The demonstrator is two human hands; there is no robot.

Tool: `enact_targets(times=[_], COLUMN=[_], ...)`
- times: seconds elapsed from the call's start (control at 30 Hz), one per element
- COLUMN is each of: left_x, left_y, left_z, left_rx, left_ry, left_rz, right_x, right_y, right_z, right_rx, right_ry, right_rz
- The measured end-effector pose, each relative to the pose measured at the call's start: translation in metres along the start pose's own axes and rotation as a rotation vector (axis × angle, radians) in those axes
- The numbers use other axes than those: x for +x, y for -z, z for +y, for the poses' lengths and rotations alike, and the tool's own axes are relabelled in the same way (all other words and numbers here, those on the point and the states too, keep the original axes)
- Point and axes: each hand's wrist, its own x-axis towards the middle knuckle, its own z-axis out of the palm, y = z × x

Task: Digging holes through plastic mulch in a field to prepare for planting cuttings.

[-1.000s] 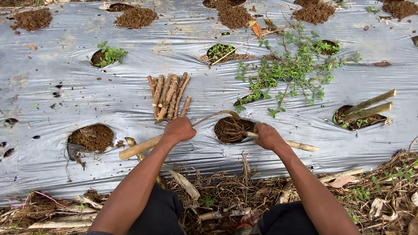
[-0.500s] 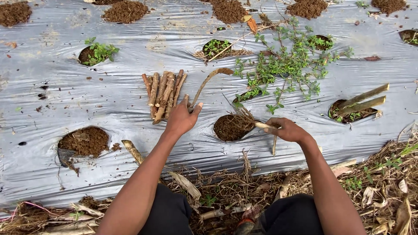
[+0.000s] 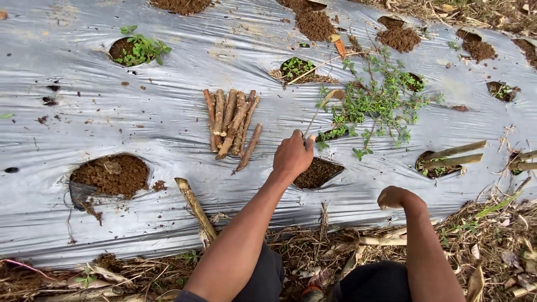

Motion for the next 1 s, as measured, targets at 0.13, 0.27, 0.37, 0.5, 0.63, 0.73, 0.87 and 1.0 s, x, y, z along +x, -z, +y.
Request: enact_targets(times=[0.13,0.27,0.37,0.5,0.63,0.73,0.87,1.0], left_x=[-0.003,0.014,0.019,0.021,0.028,0.035,0.046,0.018], left_y=[-0.003,-0.006,-0.006,0.009,0.016,0.017,0.006,0.013], left_z=[-0.004,-0.023,-0.034,-0.044,-0.055,-0.060,-0.058,0.013], left_rx=[-0.011,0.083,0.043,0.040,0.075,0.114,0.200,0.277], left_ry=[-0.049,-0.026,0.009,0.024,0.060,0.050,0.009,0.030], left_rz=[-0.079,-0.068,-0.024,0.057,0.143,0.201,0.224,0.247], right_x=[0.032,-0.014,-0.033,-0.023,-0.044,-0.034,-0.011,-0.009], right_y=[0.013,0.051,0.060,0.068,0.071,0.046,0.006,-0.018], right_z=[-0.041,-0.113,-0.148,-0.183,-0.234,-0.245,-0.219,-0.175], right_rx=[-0.009,0.028,0.045,-0.009,-0.054,-0.098,-0.314,-0.406], right_ry=[-0.050,0.038,0.087,0.139,0.250,0.348,0.493,0.552], right_rz=[0.264,0.411,0.435,0.420,0.416,0.412,0.438,0.383])
